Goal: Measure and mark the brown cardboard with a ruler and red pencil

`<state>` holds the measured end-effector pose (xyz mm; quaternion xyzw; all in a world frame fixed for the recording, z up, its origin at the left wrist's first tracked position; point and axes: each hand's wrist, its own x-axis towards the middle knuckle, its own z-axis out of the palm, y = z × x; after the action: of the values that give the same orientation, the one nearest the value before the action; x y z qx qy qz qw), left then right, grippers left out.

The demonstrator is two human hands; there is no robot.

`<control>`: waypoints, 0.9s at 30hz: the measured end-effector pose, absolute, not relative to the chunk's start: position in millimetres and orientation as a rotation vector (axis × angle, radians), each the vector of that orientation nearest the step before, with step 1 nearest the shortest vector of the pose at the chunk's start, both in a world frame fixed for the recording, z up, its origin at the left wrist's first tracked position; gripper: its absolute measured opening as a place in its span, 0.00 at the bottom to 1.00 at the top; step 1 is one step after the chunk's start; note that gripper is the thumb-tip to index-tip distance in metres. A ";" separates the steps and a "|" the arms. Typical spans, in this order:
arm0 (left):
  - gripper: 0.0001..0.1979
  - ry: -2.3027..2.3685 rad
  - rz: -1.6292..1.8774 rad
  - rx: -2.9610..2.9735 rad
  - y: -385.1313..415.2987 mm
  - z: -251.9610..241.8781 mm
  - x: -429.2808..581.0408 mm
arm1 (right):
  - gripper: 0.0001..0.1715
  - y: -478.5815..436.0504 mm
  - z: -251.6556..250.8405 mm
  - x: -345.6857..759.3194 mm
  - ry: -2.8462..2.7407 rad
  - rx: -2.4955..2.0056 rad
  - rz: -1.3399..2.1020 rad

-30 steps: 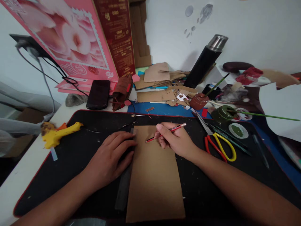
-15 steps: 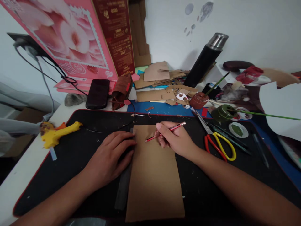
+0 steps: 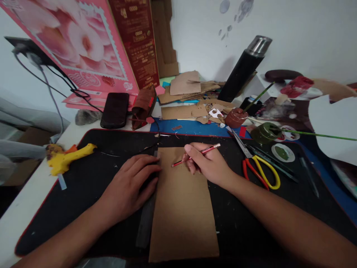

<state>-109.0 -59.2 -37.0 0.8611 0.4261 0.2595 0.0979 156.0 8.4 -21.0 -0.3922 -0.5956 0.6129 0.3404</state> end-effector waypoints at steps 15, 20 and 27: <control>0.10 1.269 0.778 2.547 -58.9 -36.2 -108.3 | 0.25 8.6 -20.4 155.7 -1.543 -1.034 1.585; 0.10 1.269 0.770 2.551 -58.7 -36.6 -108.2 | 0.24 8.3 -21.0 155.4 -1.532 -1.040 1.583; 0.10 1.261 0.763 2.562 -59.0 -36.9 -109.1 | 0.24 8.7 -21.6 154.8 -1.507 -1.037 1.587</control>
<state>-109.1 -59.0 -36.9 0.8631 0.4248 0.2570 0.0930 154.8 8.7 -21.6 -0.4009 -0.5823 0.6134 0.3520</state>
